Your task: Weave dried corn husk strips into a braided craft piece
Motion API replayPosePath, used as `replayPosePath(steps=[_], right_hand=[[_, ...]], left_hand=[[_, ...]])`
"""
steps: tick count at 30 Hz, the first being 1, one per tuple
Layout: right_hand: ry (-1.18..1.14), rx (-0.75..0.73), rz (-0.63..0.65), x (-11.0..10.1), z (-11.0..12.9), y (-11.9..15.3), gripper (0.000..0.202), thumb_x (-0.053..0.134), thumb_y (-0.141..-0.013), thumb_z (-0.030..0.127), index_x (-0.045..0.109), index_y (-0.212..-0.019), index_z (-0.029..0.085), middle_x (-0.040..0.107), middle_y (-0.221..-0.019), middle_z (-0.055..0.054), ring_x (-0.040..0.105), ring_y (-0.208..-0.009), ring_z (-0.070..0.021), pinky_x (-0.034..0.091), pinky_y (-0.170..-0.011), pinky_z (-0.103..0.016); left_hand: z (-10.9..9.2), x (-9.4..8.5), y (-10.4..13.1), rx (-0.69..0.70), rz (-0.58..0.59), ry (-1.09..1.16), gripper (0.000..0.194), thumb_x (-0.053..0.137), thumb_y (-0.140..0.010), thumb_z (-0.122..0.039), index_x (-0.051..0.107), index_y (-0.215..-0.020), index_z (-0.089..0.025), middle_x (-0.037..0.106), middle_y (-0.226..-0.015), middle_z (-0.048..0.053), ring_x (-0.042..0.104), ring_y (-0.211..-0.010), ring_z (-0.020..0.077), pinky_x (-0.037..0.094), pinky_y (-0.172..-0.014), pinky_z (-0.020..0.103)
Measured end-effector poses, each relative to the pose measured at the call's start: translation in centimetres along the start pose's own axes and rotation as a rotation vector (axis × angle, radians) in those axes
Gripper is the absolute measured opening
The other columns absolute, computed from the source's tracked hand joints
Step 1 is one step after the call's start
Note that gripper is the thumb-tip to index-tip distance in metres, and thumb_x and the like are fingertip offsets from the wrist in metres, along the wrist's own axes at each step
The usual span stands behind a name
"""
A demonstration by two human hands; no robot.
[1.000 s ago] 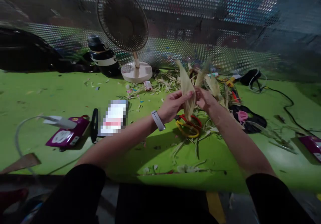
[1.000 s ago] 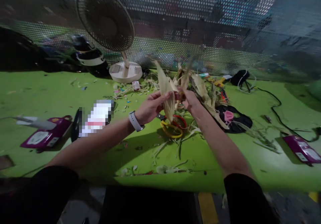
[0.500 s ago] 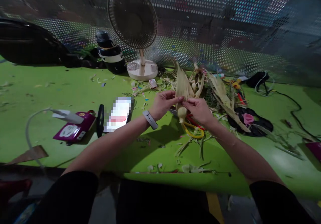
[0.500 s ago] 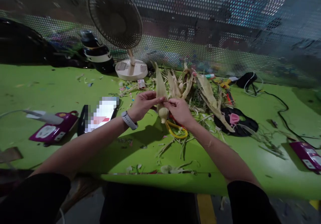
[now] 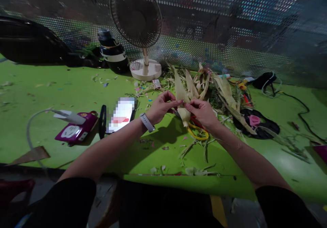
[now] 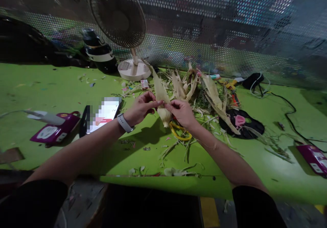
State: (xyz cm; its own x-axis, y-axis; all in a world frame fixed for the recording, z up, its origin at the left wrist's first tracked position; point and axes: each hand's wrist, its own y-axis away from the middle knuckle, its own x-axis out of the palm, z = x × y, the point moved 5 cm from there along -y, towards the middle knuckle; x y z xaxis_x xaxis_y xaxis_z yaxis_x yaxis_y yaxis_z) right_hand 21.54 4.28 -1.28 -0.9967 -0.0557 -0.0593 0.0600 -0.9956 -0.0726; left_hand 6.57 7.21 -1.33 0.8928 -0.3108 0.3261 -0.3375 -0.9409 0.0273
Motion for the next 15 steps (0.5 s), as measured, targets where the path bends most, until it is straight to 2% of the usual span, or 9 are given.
replayPosePath(steps=[3,5,8,10,12,15], right_hand=[[-0.073,-0.003,0.071,0.79,-0.24,0.13,0.035,0.078,-0.065,0.046,0.059,-0.076,0.019,0.057,-0.068,0.004,0.050,-0.062,-0.0091,0.041,-0.058,-0.023],[-0.074,-0.025,0.092,1.09,-0.25,0.24,0.034,0.078,-0.067,0.044,0.057,-0.081,0.021,0.057,-0.069,0.005,0.051,-0.064,-0.0092,0.043,-0.060,-0.023],[-0.061,-0.022,0.095,1.12,-0.52,0.31,0.036,0.076,-0.069,0.040,0.053,-0.091,0.023,0.052,-0.065,0.007,0.049,-0.059,-0.0090,0.041,-0.057,-0.023],[-0.053,-0.011,0.111,1.08,-0.82,0.31,0.041,0.074,-0.071,0.036,0.052,-0.104,0.026,0.049,-0.063,0.008,0.047,-0.055,-0.0091,0.039,-0.054,-0.023],[-0.035,-0.031,0.108,0.94,-0.97,0.33,0.048,0.071,-0.074,0.032,0.050,-0.117,0.027,0.049,-0.062,0.008,0.046,-0.053,-0.0094,0.039,-0.052,-0.023],[-0.010,-0.070,0.126,0.98,-0.89,0.56,0.055,0.066,-0.076,0.026,0.049,-0.128,0.028,0.052,-0.065,0.006,0.048,-0.056,-0.0097,0.041,-0.053,-0.023]], left_hand=[[0.56,0.51,0.16,-0.094,0.106,0.104,0.030,0.078,-0.059,-0.019,0.057,-0.079,-0.016,0.060,-0.068,-0.004,0.054,-0.053,0.0056,0.040,-0.048,0.018],[0.91,0.49,0.06,-0.108,0.121,0.171,0.028,0.076,-0.058,-0.016,0.059,-0.080,-0.016,0.061,-0.069,-0.003,0.056,-0.057,0.0071,0.044,-0.053,0.020],[1.08,-0.06,-0.36,-0.018,0.094,0.197,0.023,0.077,-0.059,-0.015,0.056,-0.069,-0.016,0.060,-0.068,-0.004,0.057,-0.062,0.0076,0.047,-0.061,0.022],[1.02,-0.32,-0.58,0.053,0.104,0.142,0.023,0.078,-0.060,-0.015,0.056,-0.067,-0.016,0.060,-0.069,-0.004,0.057,-0.065,0.0076,0.048,-0.066,0.022],[0.87,-0.42,-0.65,0.102,0.120,0.097,0.022,0.079,-0.062,-0.015,0.060,-0.072,-0.016,0.061,-0.072,-0.003,0.057,-0.068,0.0074,0.048,-0.069,0.022],[0.75,-0.19,-0.52,0.095,0.156,0.092,0.028,0.081,-0.064,-0.021,0.063,-0.085,-0.017,0.065,-0.081,-0.001,0.060,-0.072,0.0090,0.049,-0.070,0.023]])
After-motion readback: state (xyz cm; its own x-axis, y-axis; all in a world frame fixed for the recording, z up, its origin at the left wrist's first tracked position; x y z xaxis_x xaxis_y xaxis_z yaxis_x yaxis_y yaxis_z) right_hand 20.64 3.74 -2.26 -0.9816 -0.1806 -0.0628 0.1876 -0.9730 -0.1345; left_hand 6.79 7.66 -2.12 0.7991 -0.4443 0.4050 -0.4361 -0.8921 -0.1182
